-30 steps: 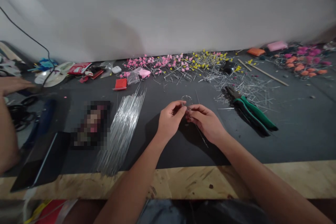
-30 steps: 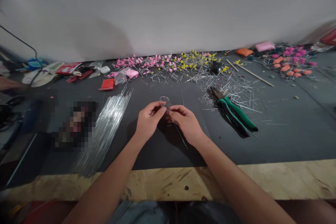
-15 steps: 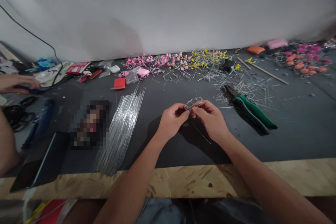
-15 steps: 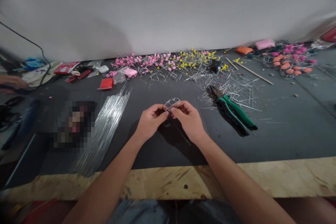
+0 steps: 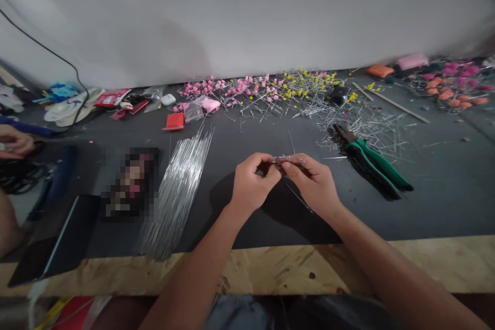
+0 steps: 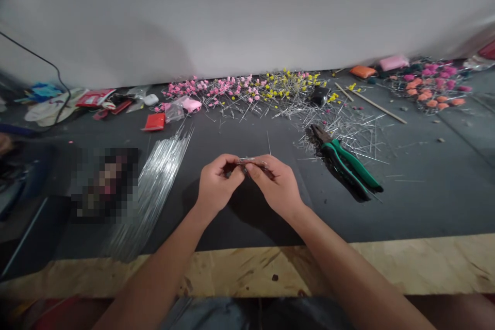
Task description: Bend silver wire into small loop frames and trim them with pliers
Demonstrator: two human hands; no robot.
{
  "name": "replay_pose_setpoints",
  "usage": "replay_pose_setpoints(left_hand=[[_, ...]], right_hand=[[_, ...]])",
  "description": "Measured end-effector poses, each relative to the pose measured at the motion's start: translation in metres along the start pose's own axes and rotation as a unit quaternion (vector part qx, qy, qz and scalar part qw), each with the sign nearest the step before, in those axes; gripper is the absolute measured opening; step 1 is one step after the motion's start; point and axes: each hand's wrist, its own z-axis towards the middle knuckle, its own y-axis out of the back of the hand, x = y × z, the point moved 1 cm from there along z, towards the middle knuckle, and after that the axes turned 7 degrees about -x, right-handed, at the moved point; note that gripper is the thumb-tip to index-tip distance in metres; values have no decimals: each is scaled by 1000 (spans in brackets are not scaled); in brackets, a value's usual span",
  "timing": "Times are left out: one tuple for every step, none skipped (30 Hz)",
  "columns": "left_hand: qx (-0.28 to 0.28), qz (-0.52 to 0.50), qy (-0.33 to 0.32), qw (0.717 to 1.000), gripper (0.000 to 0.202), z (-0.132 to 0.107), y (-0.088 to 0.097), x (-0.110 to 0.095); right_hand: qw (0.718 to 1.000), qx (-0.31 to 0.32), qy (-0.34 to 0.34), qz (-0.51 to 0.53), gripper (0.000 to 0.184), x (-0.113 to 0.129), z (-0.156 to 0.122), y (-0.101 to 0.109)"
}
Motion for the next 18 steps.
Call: replay_pose_setpoints(left_hand=[[-5, 20, -10, 1000, 6, 0, 1, 0], [-9, 40, -18, 999, 6, 0, 1, 0], [-10, 59, -25, 998, 7, 0, 2, 0], [-11, 78, -30, 996, 7, 1, 3, 1], [-8, 96, -34, 995, 8, 2, 3, 2], [-1, 113, -37, 993, 9, 3, 4, 3], [7, 130, -39, 991, 11, 5, 4, 5], [18, 145, -40, 988, 12, 6, 4, 7], [29, 159, -41, 986, 13, 7, 4, 8], [38, 169, -40, 984, 13, 7, 3, 10], [44, 175, -38, 983, 13, 8, 3, 11], [48, 173, -33, 983, 12, 8, 3, 12], [49, 163, -23, 985, 12, 9, 2, 13], [49, 144, -9, 988, 12, 9, 2, 14], [49, 122, 10, 991, 12, 9, 2, 14], [50, 97, 31, 993, 12, 10, 2, 15], [54, 74, 52, 994, 12, 10, 2, 16], [60, 52, 73, 994, 11, 10, 2, 17]], right_hand=[[1000, 9, 14, -13, 16, 0, 0, 0], [999, 17, 25, -26, 16, 0, 0, 1], [999, 23, 31, -37, 17, 0, 0, 1], [998, 27, 33, -47, 18, -1, 0, 0], [997, 31, 31, -56, 19, -2, 0, 0], [997, 34, 25, -65, 21, -4, 1, -1], [997, 37, 19, -72, 22, -6, 1, -2], [996, 40, 13, -76, 23, -8, 1, -3], [996, 45, 5, -80, 24, -10, 1, -4], [995, 49, -3, -82, 24, -13, 2, -6], [995, 51, -12, -81, 25, -14, 2, -7], [995, 51, -22, -78, 26, -16, 1, -7], [996, 49, -35, -73, 27, -17, 1, -8], [996, 47, -49, -65, 28, -18, 1, -8], [996, 45, -61, -55, 29, -18, 1, -9], [996, 44, -71, -44, 29, -18, 1, -9], [995, 44, -77, -35, 28, -18, 1, -9], [995, 45, -80, -27, 28, -17, 1, -9]])
